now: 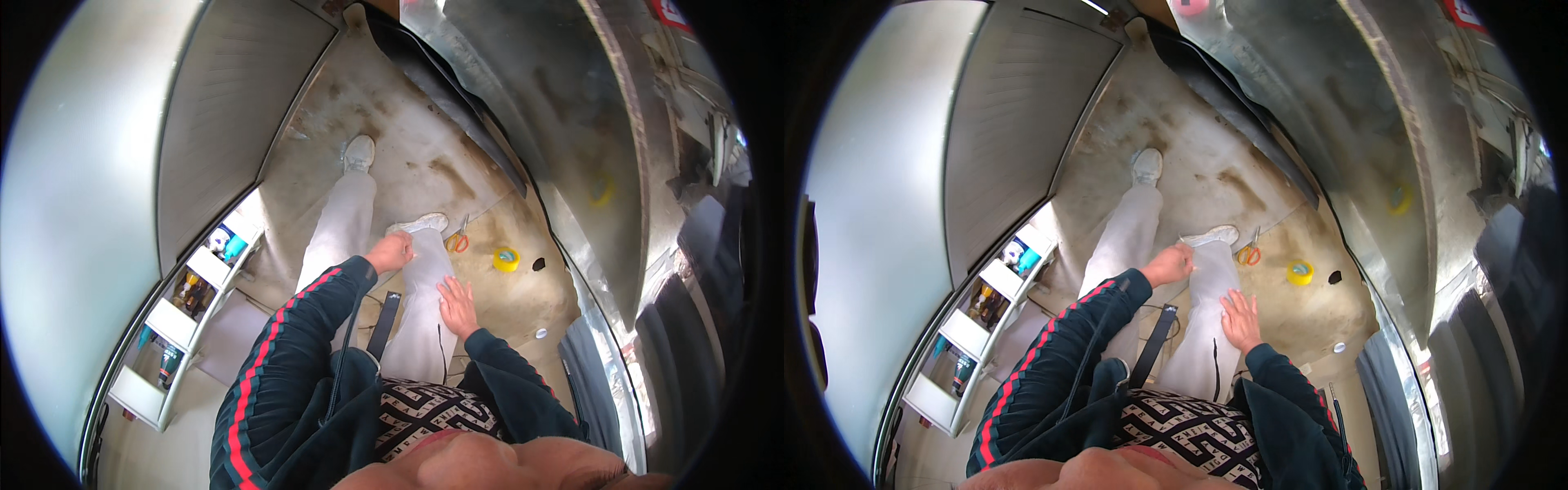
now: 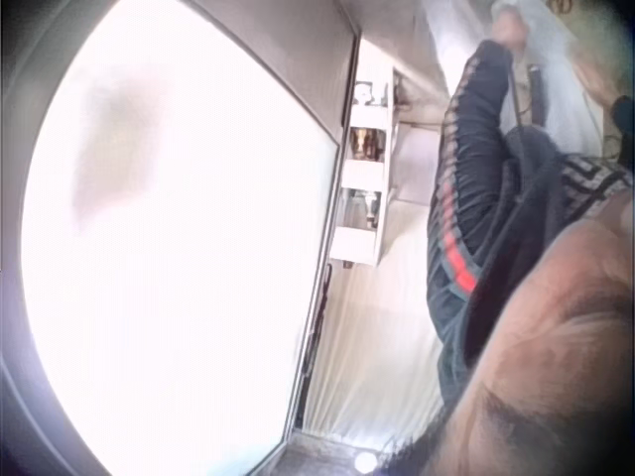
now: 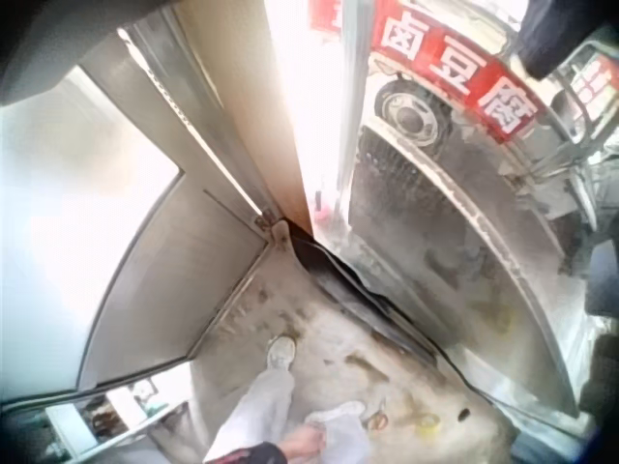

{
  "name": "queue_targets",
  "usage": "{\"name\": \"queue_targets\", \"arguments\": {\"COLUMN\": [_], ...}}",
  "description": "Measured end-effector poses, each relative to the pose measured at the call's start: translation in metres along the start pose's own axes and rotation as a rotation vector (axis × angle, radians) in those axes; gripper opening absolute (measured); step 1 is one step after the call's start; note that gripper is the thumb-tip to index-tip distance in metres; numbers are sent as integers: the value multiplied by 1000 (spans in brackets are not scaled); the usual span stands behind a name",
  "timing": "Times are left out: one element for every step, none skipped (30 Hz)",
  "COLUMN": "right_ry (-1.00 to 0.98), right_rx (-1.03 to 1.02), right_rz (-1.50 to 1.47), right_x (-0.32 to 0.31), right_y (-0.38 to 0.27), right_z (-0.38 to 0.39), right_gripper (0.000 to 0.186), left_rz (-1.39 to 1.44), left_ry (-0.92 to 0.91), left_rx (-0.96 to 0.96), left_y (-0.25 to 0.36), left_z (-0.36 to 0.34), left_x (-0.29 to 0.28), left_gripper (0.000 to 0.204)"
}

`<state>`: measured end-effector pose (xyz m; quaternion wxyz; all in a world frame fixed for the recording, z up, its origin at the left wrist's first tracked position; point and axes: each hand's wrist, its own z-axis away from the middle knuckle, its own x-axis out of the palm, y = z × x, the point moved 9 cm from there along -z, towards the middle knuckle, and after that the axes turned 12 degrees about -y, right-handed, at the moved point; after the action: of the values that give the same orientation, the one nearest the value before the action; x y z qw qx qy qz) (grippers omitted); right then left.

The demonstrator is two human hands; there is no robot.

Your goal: The person works on a window frame, repeatedly peeling and reapplying a clear strip along the edge, wiping the area with a tissue, and securing the strip with yellow tape. The person briefly walks away to retrieve a tissue before returning to continue the repair.

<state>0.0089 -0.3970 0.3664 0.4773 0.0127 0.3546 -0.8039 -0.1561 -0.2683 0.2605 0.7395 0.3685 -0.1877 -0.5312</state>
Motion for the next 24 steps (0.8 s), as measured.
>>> {"name": "queue_targets", "arguments": {"right_ry": [10, 65, 99, 104, 107, 77, 39, 34, 18, 13, 89, 178, 259, 325, 395, 448, 493, 571, 675, 800, 820, 972, 1062, 1149], "right_rx": [103, 133, 200, 293, 286, 303, 336, 284, 249, 230, 217, 226, 243, 284, 260, 272, 346, 380, 416, 385, 512, 560, 684, 803], "right_rz": [15, 46, 66, 74, 26, -33, -93, -184, -275, -372, -496, -630, -778, -878, -908, -975, -1071, -1099, -1063, -943, -860, -907, -950, -964], "right_x": [3, 3, 2, 4, 4, 7, 11, 11, 11, 12, 7, 6, 5, 7, 8, 13, 24, 32, 40, 39, 52, 67, 89, 114], "right_y": [3, -1, -1, 1, -2, -4, -4, -9, -12, -13, -11, -6, 4, 15, 22, 33, 47, 58, 66, 70, 80, 86, 89, 84], "right_z": [4, 9, 16, 22, 27, 35, 42, 49, 59, 70, 84, 102, 120, 139, 160, 182, 204, 229, 255, 283, 311, 336, 358, 376], "right_gripper": [42, 41, 41, 40, 40, 40, 40, 38, 37, 35, 33, 31, 29, 27, 27, 27, 27, 28, 26, 26, 28, 28, 29, 29], "left_rz": [13, 31, 44, 39, 44, 42, 34, 46, 56, 62, 19, 16, -29, -30, -110, -55, -14, 39, 223, 361, 404, 468, 471, 496], "left_ry": [65, 125, 185, 129, 138, 166, 192, 201, 204, 207, 161, 143, 78, 93, 57, 16, 18, -41, -186, -308, -264, -311, -375, -450], "left_rx": [52, 103, 166, 114, 73, 72, 78, 63, 52, 47, 25, -41, -7, -31, -52, -81, -41, -142, -154, -141, -209, -239, -261, -235], "left_y": [14, 27, 42, 48, 56, 68, 81, 93, 105, 118, 131, 140, 159, 172, 185, 193, 208, 212, 219, 234, 241, 252, 266, 284], "left_z": [12, 22, 36, 43, 49, 60, 70, 78, 86, 90, 93, 99, 100, 103, 104, 107, 108, 105, 103, 102, 94, 82, 72, 60], "left_x": [-16, -33, -51, -63, -80, -95, -111, -124, -136, -149, -159, -165, -170, -174, -178, -180, -181, -177, -167, -154, -147, -133, -121, -107], "left_gripper": [18, 19, 20, 25, 26, 28, 29, 30, 32, 33, 36, 40, 43, 45, 48, 50, 50, 48, 45, 41, 39, 38, 35, 34]}}
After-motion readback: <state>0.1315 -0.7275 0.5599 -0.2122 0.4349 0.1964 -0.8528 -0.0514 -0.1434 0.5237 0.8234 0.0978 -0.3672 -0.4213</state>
